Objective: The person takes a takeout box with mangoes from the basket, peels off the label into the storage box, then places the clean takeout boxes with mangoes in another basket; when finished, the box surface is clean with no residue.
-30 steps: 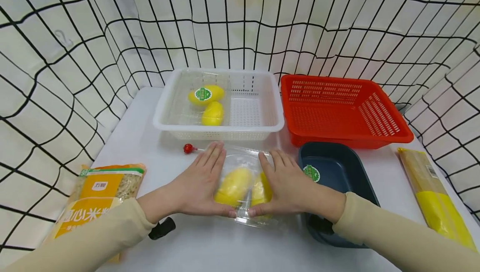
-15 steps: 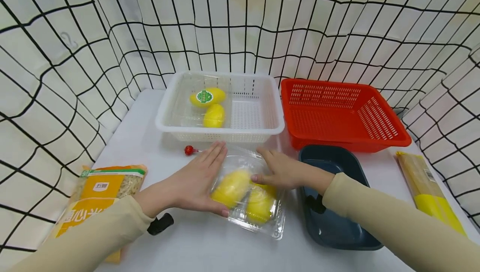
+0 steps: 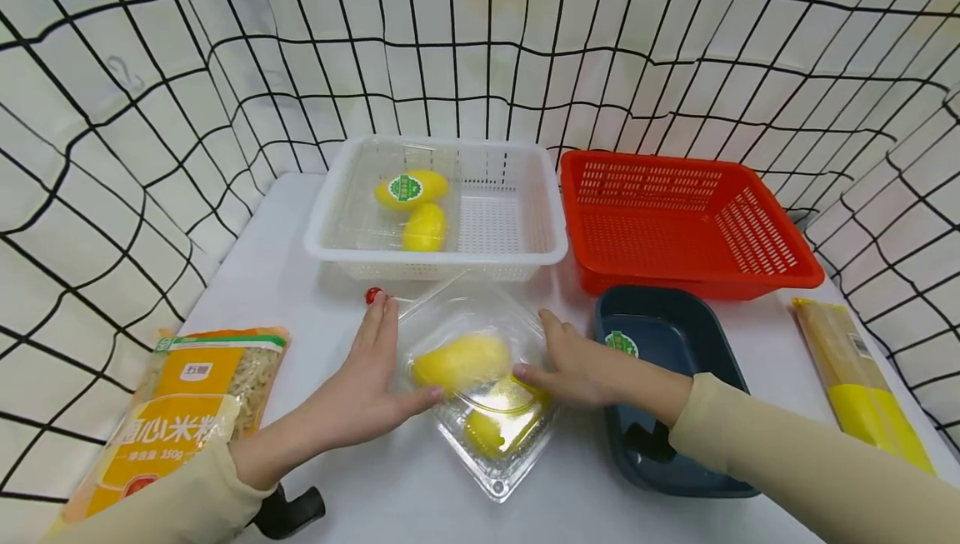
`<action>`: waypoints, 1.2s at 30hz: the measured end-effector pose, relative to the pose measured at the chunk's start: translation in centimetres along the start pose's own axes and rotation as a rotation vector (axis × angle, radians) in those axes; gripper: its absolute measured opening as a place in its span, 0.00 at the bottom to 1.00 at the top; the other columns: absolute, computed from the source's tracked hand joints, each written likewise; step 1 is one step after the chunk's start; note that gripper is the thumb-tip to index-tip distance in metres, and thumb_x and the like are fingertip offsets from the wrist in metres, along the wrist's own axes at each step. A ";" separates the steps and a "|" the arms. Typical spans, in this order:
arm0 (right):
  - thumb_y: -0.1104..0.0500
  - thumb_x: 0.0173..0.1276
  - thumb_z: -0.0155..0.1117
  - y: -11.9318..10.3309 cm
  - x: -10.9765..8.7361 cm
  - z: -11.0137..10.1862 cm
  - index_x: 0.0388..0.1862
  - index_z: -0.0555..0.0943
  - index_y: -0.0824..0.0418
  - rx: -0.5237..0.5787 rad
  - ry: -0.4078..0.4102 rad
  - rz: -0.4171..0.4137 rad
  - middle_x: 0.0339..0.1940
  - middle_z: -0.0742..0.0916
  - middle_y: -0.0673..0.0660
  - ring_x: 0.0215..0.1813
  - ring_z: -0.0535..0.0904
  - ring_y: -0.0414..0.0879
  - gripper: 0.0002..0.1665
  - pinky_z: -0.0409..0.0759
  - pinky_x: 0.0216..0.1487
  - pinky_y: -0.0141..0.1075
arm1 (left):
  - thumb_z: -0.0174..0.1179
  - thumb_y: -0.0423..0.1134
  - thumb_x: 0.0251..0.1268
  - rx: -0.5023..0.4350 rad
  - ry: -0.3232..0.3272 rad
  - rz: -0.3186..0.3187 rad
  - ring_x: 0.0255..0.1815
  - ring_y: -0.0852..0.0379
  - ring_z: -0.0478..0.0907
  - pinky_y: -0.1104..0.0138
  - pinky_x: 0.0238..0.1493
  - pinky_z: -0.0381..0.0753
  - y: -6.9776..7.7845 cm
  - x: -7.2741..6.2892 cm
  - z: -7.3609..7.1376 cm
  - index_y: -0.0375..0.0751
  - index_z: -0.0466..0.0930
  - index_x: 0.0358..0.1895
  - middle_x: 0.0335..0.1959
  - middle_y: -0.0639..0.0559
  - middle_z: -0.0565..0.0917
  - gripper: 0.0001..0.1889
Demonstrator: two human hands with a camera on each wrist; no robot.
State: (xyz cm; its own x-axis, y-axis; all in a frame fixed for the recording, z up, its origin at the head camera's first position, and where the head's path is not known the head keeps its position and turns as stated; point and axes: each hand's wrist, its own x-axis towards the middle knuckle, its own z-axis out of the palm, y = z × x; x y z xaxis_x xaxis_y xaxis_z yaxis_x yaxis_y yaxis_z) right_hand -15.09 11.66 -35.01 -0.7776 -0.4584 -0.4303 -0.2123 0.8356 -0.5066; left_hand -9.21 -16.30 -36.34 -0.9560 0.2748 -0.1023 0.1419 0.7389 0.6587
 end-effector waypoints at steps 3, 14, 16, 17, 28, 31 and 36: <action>0.39 0.72 0.63 -0.2 -0.7 0.2 0.82 0.45 0.71 0.043 -0.011 0.004 0.79 0.66 0.72 0.77 0.66 0.64 0.59 0.68 0.74 0.62 | 0.66 0.66 0.61 -0.001 0.030 -0.028 0.84 0.29 0.30 0.34 0.78 0.49 0.2 0.1 0.7 0.23 0.29 0.80 0.83 0.30 0.28 0.68; 0.37 0.76 0.54 0.4 -0.7 -0.3 0.82 0.46 0.70 0.255 -0.126 0.039 0.79 0.66 0.69 0.76 0.66 0.64 0.54 0.67 0.74 0.64 | 0.65 0.68 0.59 0.170 0.068 0.124 0.83 0.27 0.41 0.38 0.79 0.56 -1.2 2.3 1.6 0.19 0.37 0.79 0.81 0.22 0.40 0.66; 0.37 0.77 0.54 0.7 -0.1 -0.4 0.82 0.47 0.69 0.335 -0.145 0.067 0.77 0.68 0.68 0.74 0.68 0.63 0.52 0.70 0.72 0.64 | 0.65 0.68 0.60 0.183 0.047 0.170 0.83 0.28 0.42 0.38 0.78 0.57 -1.4 2.7 1.4 0.19 0.37 0.79 0.81 0.22 0.41 0.66; 0.37 0.77 0.54 0.8 0.2 -0.3 0.81 0.48 0.69 0.377 -0.154 0.079 0.76 0.69 0.67 0.72 0.70 0.62 0.51 0.72 0.70 0.63 | 0.65 0.69 0.60 0.185 0.031 0.180 0.84 0.28 0.41 0.39 0.79 0.56 -1.5 2.9 1.4 0.20 0.37 0.79 0.82 0.23 0.41 0.67; 0.38 0.76 0.58 0.9 1.0 1.3 0.79 0.49 0.66 0.627 -0.075 0.178 0.67 0.73 0.68 0.63 0.74 0.60 0.50 0.78 0.64 0.61 | 0.63 0.68 0.64 0.242 0.014 0.100 0.83 0.31 0.47 0.43 0.79 0.59 -1.1 3.5 0.7 0.20 0.35 0.79 0.82 0.24 0.43 0.64; 0.39 0.76 0.58 0.9 0.7 1.7 0.79 0.49 0.65 0.671 -0.043 0.179 0.69 0.72 0.69 0.65 0.73 0.61 0.49 0.77 0.66 0.62 | 0.61 0.67 0.66 0.166 0.021 0.026 0.83 0.29 0.47 0.42 0.78 0.59 -0.3 2.6 1.4 0.19 0.32 0.78 0.81 0.22 0.42 0.64; 0.39 0.76 0.58 0.8 0.3 2.3 0.79 0.51 0.60 0.785 0.004 0.158 0.70 0.71 0.67 0.67 0.72 0.60 0.46 0.77 0.68 0.60 | 0.56 0.68 0.69 0.087 -0.005 0.034 0.84 0.29 0.41 0.42 0.80 0.54 -0.4 2.1 2.5 0.20 0.28 0.78 0.82 0.23 0.37 0.64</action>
State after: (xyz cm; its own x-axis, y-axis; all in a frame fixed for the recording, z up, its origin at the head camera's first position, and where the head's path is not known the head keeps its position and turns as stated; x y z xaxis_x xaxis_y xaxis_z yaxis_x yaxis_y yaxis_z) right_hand -14.16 11.45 -37.27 -0.7659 -0.3504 -0.5391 0.3779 0.4331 -0.8183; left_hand -10.69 -14.52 -38.69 -0.9491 0.3032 -0.0850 0.1959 0.7798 0.5946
